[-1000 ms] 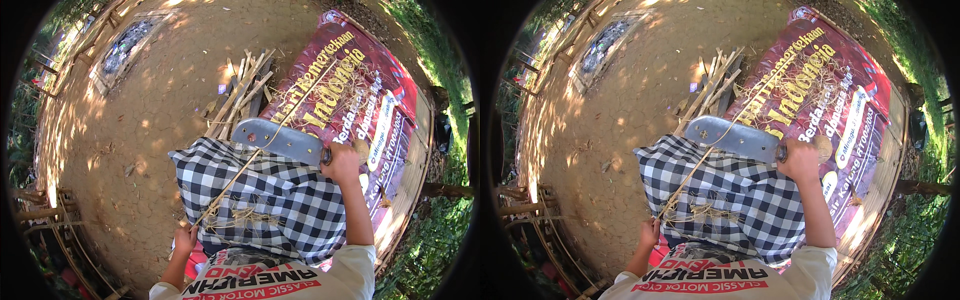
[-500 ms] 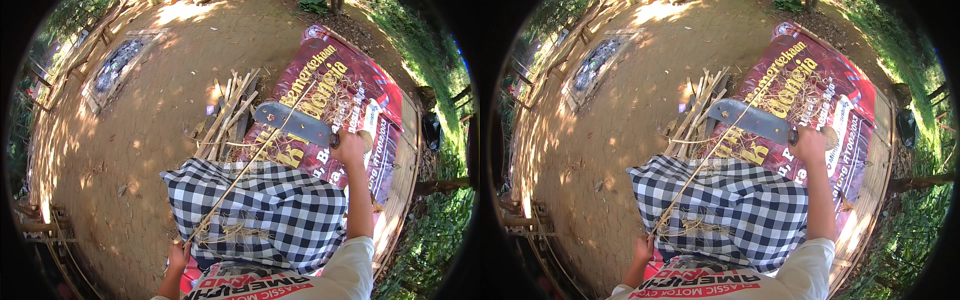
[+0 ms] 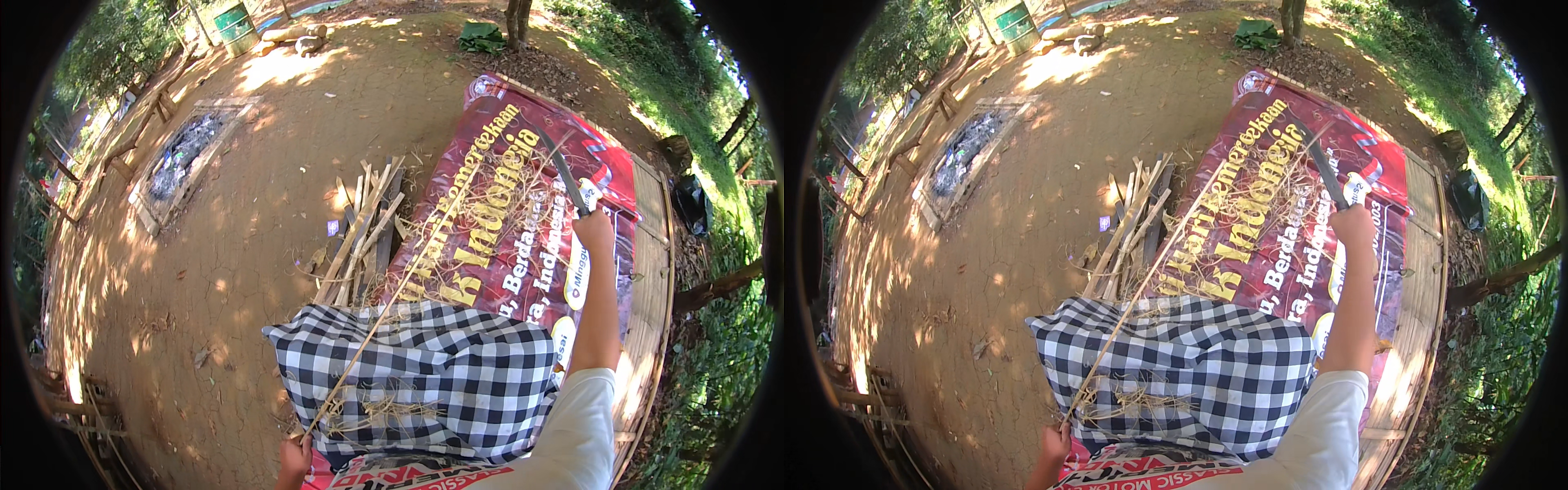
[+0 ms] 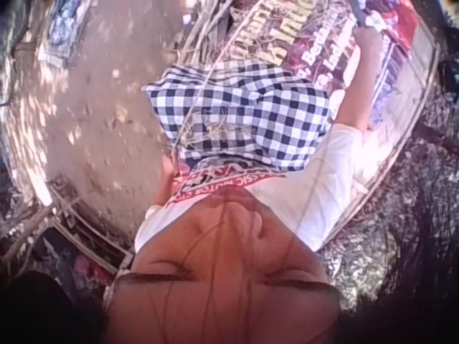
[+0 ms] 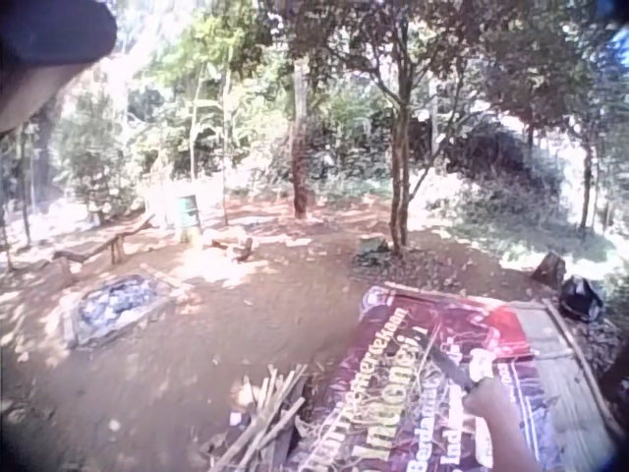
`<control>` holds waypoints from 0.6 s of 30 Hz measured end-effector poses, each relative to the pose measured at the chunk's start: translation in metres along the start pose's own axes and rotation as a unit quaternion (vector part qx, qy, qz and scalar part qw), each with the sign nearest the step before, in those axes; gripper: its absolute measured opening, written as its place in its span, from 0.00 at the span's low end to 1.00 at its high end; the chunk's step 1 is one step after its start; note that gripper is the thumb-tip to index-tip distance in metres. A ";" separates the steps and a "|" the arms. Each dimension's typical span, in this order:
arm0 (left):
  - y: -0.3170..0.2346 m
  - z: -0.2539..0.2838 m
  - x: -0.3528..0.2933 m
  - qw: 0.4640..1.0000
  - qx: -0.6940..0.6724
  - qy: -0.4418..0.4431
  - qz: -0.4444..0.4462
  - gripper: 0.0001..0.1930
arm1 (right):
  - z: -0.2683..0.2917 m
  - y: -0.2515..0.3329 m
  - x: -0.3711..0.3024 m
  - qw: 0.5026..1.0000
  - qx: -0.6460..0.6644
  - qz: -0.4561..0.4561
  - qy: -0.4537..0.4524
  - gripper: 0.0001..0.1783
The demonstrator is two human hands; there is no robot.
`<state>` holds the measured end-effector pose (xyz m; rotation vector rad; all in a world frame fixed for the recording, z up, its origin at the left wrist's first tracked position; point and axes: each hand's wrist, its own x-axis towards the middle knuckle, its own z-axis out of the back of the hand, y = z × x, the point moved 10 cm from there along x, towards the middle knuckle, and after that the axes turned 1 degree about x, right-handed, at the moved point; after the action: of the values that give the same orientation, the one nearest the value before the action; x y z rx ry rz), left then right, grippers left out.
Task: The person splits bamboo strips using a large cleaver.
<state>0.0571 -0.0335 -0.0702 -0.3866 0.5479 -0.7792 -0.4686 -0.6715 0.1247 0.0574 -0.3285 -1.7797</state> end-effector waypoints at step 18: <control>-0.011 0.012 -0.021 0.996 0.001 0.026 0.090 0.20 | -0.093 0.058 -0.141 0.873 0.430 0.024 0.231 0.12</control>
<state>0.0457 -0.0235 -0.0487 -0.3097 0.6220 -0.6168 -0.3600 -0.5654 0.0308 1.0808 -0.7359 -1.3850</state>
